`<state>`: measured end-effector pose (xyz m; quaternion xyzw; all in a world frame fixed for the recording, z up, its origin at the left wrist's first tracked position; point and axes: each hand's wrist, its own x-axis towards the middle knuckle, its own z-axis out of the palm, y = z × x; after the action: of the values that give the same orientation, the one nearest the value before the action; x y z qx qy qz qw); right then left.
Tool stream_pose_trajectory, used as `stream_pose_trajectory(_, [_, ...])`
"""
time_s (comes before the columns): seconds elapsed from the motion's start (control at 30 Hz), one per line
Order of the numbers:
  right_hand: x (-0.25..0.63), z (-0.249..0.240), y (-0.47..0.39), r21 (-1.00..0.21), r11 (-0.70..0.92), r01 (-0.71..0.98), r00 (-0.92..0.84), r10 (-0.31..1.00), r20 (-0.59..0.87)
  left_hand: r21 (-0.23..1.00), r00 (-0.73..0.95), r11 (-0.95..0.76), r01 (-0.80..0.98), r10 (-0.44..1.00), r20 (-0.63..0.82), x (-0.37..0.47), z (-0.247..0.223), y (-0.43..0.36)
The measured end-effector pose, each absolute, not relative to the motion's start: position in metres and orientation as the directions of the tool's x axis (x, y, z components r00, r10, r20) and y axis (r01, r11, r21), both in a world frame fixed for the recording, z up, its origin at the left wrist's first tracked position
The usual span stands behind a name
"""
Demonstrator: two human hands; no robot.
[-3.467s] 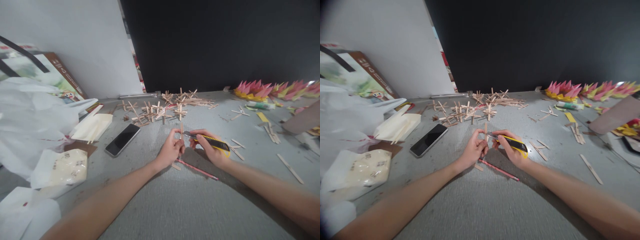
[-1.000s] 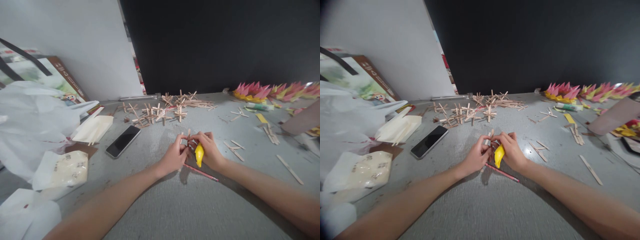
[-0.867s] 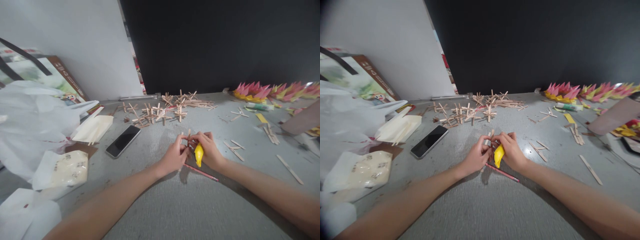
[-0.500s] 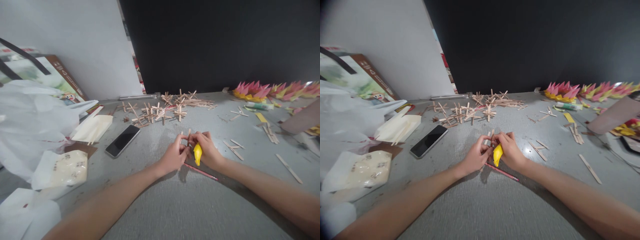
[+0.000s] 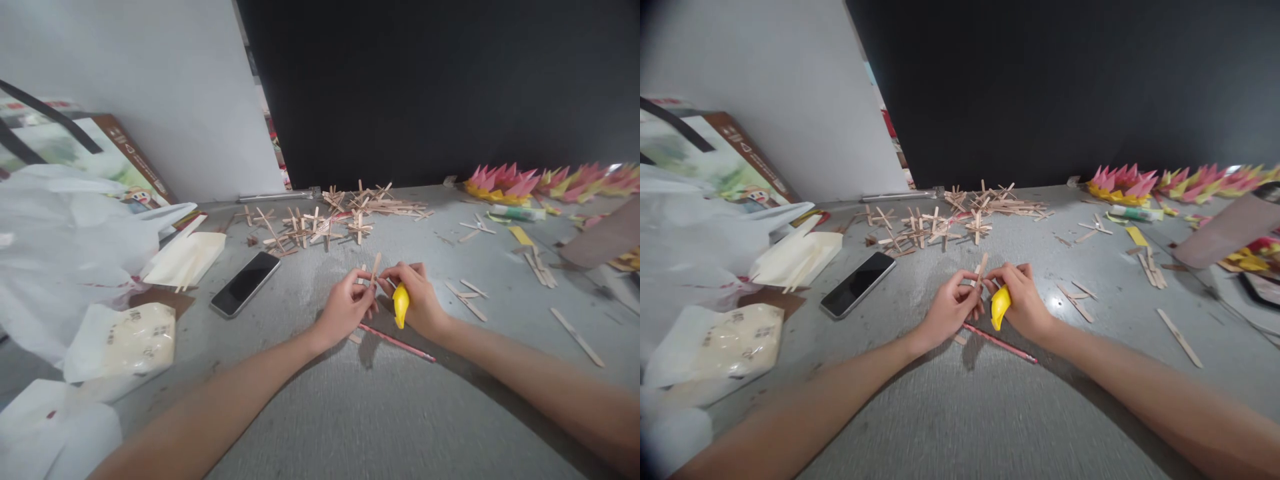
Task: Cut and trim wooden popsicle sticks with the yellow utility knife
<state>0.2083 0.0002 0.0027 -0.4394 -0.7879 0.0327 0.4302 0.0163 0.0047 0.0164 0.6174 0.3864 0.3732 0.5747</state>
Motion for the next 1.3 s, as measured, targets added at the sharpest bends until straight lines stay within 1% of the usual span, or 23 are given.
stream_pose_trajectory(0.13, [0.209,0.0009,0.0017,-0.482,0.564,0.671,-0.189,0.758,0.624,0.994,0.423,-0.068,0.086,0.906,0.026,0.0171,0.0157,0.0036])
stream_pose_trajectory(0.5, [0.2074,0.0015,0.0006,-0.517,0.536,0.668,-0.132,0.768,0.626,0.973,0.457,-0.154,0.171,0.887,0.06,0.0146,0.0144,0.0023])
stream_pose_trajectory(1.0, [0.2095,0.0009,-0.0004,-0.465,0.571,0.676,-0.207,0.753,0.625,0.966,0.463,-0.175,0.189,0.884,0.07,0.0148,0.0112,0.0023])
stream_pose_trajectory(1.3, [0.2072,0.0051,-0.0002,-0.451,0.566,0.69,-0.24,0.766,0.596,0.964,0.468,-0.186,0.193,0.881,0.076,0.0141,0.0101,0.0026])
